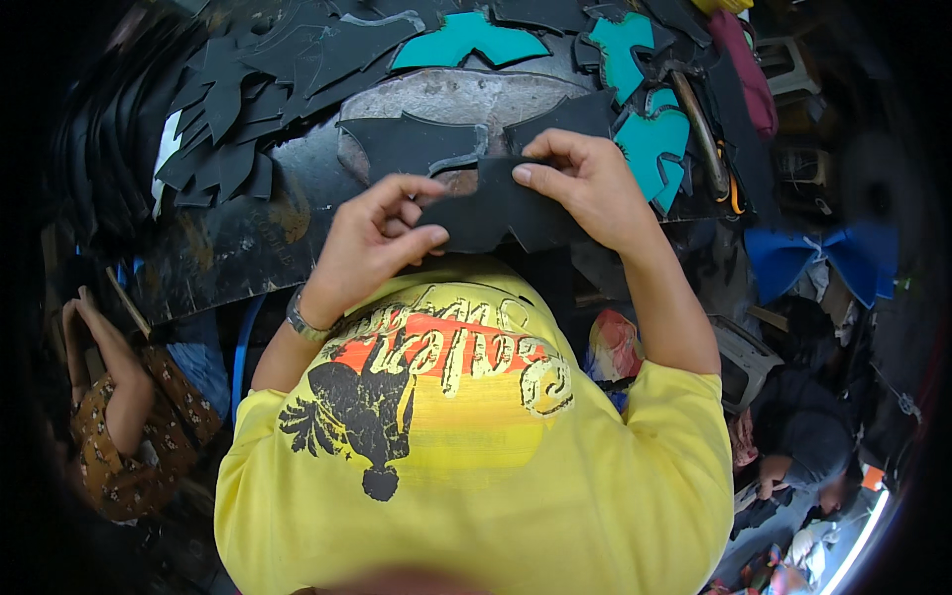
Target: The person repeatedly picks up black rubber pieces, places them on a curved wooden block, and uses a curved metal tool to press and shape the edges. They inspect each piece, reposition it, and continue shaping until satisfied, then set it aside.
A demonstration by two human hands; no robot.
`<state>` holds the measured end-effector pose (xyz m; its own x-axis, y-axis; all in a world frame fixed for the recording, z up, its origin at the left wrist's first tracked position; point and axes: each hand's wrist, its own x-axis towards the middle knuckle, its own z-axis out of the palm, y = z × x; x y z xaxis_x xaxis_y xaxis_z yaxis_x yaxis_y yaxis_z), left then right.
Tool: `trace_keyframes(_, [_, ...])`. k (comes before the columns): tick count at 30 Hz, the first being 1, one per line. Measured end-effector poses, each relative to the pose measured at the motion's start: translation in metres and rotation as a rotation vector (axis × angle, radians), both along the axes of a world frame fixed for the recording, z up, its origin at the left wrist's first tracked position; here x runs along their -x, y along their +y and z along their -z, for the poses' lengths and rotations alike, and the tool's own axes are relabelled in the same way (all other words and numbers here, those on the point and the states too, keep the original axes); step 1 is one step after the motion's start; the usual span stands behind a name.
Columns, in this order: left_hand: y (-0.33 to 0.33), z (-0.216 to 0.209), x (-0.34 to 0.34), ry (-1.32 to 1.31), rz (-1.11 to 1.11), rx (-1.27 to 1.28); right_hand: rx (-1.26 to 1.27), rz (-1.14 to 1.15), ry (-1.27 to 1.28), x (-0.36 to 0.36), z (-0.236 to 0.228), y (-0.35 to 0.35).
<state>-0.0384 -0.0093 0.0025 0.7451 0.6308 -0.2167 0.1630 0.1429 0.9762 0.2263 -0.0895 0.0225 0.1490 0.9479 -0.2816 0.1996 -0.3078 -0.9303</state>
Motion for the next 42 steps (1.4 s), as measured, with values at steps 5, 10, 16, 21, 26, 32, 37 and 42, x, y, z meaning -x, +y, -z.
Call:
trace_keyframes(5, [-0.012,-0.004,-0.009,0.048,0.079,-0.218,0.005,0.035,0.011,0.004,0.001,0.001])
trace_keyframes(10, [0.002,-0.011,-0.014,0.092,-0.067,-0.492,-0.077,0.099,-0.049,0.006,0.003,0.017])
trace_keyframes(16, [0.021,-0.002,-0.02,0.172,-0.071,-0.699,-0.117,0.12,-0.241,0.014,0.013,0.029])
trace_keyframes(21, [0.025,0.004,-0.021,0.188,-0.065,-0.72,-0.09,0.153,-0.3,0.017,0.017,0.031])
trace_keyframes(26, [0.026,0.006,-0.024,0.2,-0.089,-0.725,-0.104,0.16,-0.325,0.018,0.019,0.031])
trace_keyframes(32, [0.026,0.008,-0.024,0.201,-0.096,-0.725,-0.114,0.16,-0.388,0.02,0.02,0.032])
trace_keyframes(37, [0.026,0.007,-0.024,0.212,-0.092,-0.709,-0.119,0.153,-0.4,0.023,0.019,0.033])
trace_keyframes(42, [0.025,0.007,-0.025,0.216,-0.096,-0.721,-0.131,0.097,-0.557,0.027,0.015,0.036])
